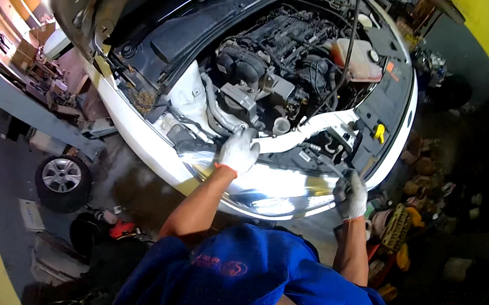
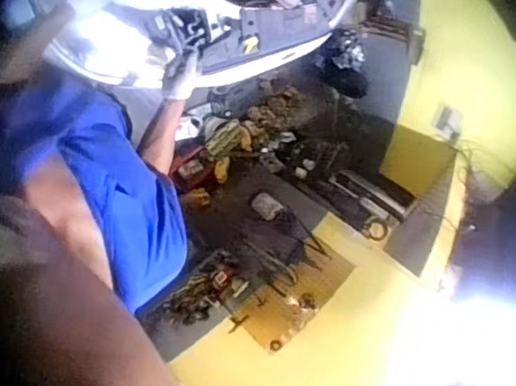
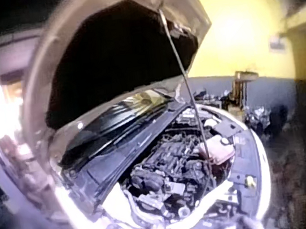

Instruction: The person works on a car engine with the hood open, using a wrench to tighten bolts on a component. They briefly move to a tool chest to select a different tool before returning to the engine bay to continue the repair.

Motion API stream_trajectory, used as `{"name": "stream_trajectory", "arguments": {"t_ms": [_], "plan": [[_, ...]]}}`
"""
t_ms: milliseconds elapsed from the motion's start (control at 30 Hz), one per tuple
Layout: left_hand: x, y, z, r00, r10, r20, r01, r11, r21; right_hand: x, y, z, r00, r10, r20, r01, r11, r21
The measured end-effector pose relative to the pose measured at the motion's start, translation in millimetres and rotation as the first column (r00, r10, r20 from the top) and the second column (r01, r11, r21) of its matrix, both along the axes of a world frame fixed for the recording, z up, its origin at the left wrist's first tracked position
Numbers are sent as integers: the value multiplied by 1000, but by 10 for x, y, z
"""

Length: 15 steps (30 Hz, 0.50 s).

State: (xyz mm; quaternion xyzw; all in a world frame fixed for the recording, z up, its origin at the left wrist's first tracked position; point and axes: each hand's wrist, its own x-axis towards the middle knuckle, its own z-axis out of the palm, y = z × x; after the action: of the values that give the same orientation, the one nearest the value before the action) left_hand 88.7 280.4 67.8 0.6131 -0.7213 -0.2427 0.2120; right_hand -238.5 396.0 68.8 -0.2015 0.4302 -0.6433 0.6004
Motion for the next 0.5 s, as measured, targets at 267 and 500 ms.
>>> {"name": "stream_trajectory", "arguments": {"t_ms": [267, 500], "plan": [[-346, 269, 236, 915, -404, -14, 381, 872, -309, 810, -522, 604, 947, 322, -3, -322, 947, -23], [241, -859, 607, 984, -116, -135, 68, 947, -313, 651, -790, 620, 935, 283, -215, -289, 957, 1]]}}
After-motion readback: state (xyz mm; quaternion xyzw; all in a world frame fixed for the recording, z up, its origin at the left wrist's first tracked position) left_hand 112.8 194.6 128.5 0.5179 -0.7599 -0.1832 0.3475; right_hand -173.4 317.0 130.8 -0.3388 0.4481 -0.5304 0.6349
